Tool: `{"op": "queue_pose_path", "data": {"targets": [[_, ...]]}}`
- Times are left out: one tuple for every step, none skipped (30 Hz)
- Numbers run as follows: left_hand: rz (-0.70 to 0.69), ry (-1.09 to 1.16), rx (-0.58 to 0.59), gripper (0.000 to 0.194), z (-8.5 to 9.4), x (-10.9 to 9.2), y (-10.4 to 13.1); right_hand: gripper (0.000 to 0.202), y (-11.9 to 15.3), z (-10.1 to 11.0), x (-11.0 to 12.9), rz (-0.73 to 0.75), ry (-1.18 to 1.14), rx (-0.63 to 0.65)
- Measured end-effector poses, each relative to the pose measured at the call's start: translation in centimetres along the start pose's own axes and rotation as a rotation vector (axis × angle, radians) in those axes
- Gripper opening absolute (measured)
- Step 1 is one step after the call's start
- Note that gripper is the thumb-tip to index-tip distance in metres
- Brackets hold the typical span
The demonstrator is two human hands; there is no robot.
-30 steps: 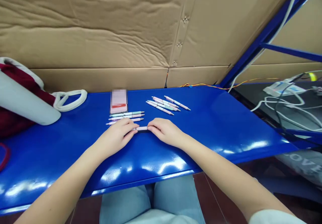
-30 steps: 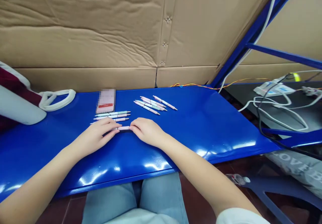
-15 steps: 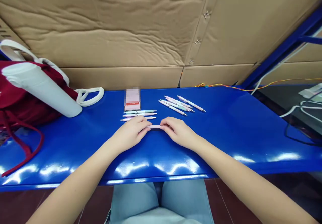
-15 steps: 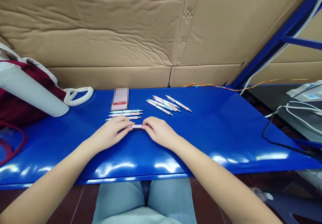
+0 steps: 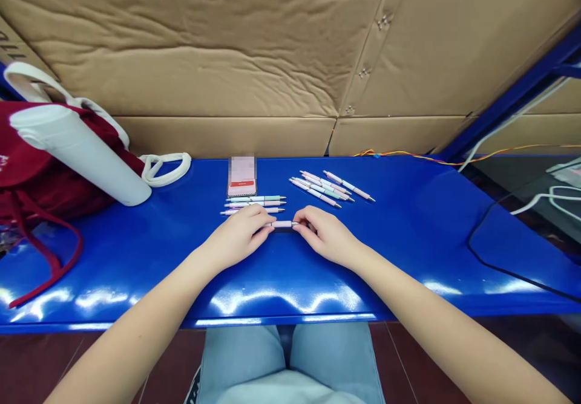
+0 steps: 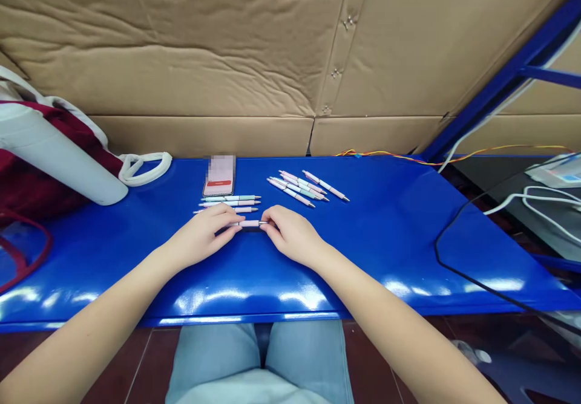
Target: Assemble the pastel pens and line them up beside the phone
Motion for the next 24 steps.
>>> {"op": "queue_pose_path", "data": {"targets": [[-0.002,-0.002,0.002,0.022,0.0,-0.01,0.01,0.015,-0.04,-0.05,0.01,0.001,0.007,0.013],[-0.003,-0.002,0.003,0.021,0.0,-0.01,0.01,0.018,-0.07,-0.08,0.0,0.003,0.017,0.026],[-0.005,-0.002,0.006,0.021,-0.01,-0.02,0.02,0.021,-0.07,-0.09,-0.01,0.004,0.027,0.038],[-0.007,-0.001,0.007,0.021,-0.01,-0.04,0.02,0.021,-0.06,-0.07,-0.03,0.003,0.033,0.044],[-0.008,0.001,0.007,0.021,0.0,-0.05,0.02,0.02,-0.03,-0.01,-0.06,-0.001,0.035,0.041],[-0.006,0.003,0.007,0.021,0.01,-0.06,0.02,0.018,0.0,0.07,-0.07,-0.005,0.032,0.032],[-0.005,0.003,0.006,0.021,0.02,-0.08,0.01,0.018,0.04,0.15,-0.07,-0.006,0.027,0.021],[-0.005,0.001,0.005,0.021,0.03,-0.1,0.01,0.017,0.07,0.22,-0.05,-0.003,0.023,0.012],[-0.007,-0.002,0.006,0.021,0.04,-0.12,0.0,0.015,0.09,0.27,-0.02,0.002,0.022,0.006],[-0.01,-0.005,0.006,0.021,0.04,-0.13,0.0,0.012,0.08,0.28,0.01,0.009,0.025,0.006],[-0.013,-0.007,0.008,0.021,0.02,-0.14,0.0,0.011,0.07,0.26,0.05,0.017,0.032,0.012],[-0.014,-0.007,0.008,0.021,0.01,-0.14,0.0,0.013,0.04,0.23,0.07,0.023,0.041,0.018],[-0.015,-0.006,0.006,0.021,-0.02,-0.13,0.01,0.017,0.01,0.19,0.09,0.026,0.05,0.024],[-0.016,-0.004,0.004,0.021,-0.05,-0.1,0.02,0.02,-0.01,0.15,0.1,0.027,0.059,0.031],[-0.017,-0.002,0.002,0.021,-0.09,-0.07,0.04,0.022,-0.02,0.13,0.12,0.025,0.067,0.038],[-0.019,0.001,0.0,0.021,-0.13,-0.03,0.06,0.022,-0.01,0.12,0.13,0.019,0.071,0.041],[-0.021,0.003,-0.003,0.022,-0.18,0.01,0.08,0.02,0.0,0.14,0.13,0.009,0.069,0.036],[-0.023,0.004,-0.003,0.022,-0.23,0.06,0.11,0.017,0.01,0.17,0.14,0.001,0.066,0.026],[-0.022,0.005,-0.001,0.022,-0.28,0.11,0.13,0.016,0.02,0.2,0.15,-0.003,0.062,0.014],[-0.021,0.005,0.001,0.022,-0.34,0.16,0.16,0.016,0.01,0.21,0.16,-0.003,0.06,0.006],[-0.022,0.003,0.007,0.022,-0.4,0.19,0.17,0.015,0.0,0.19,0.16,0.002,0.064,0.005],[-0.025,0.002,0.013,0.022,-0.46,0.21,0.18,0.014,-0.01,0.14,0.16,0.011,0.073,0.013],[-0.031,0.0,0.02,0.022,-0.51,0.22,0.19,0.017,-0.04,0.09,0.16,0.018,0.086,0.026],[-0.036,0.002,0.023,0.023,-0.56,0.23,0.18,0.021,-0.05,0.03,0.15,0.02,0.098,0.042]]}}
Point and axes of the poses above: each hand's wrist, its own y-axis away from the middle knuckle, its own z-axis out of the back of the hand, x = y × z, the point moved 2 cm from there along -y, towards the middle knuckle, and after that the axes turned 13 degrees about -z, right-handed, at the moved point
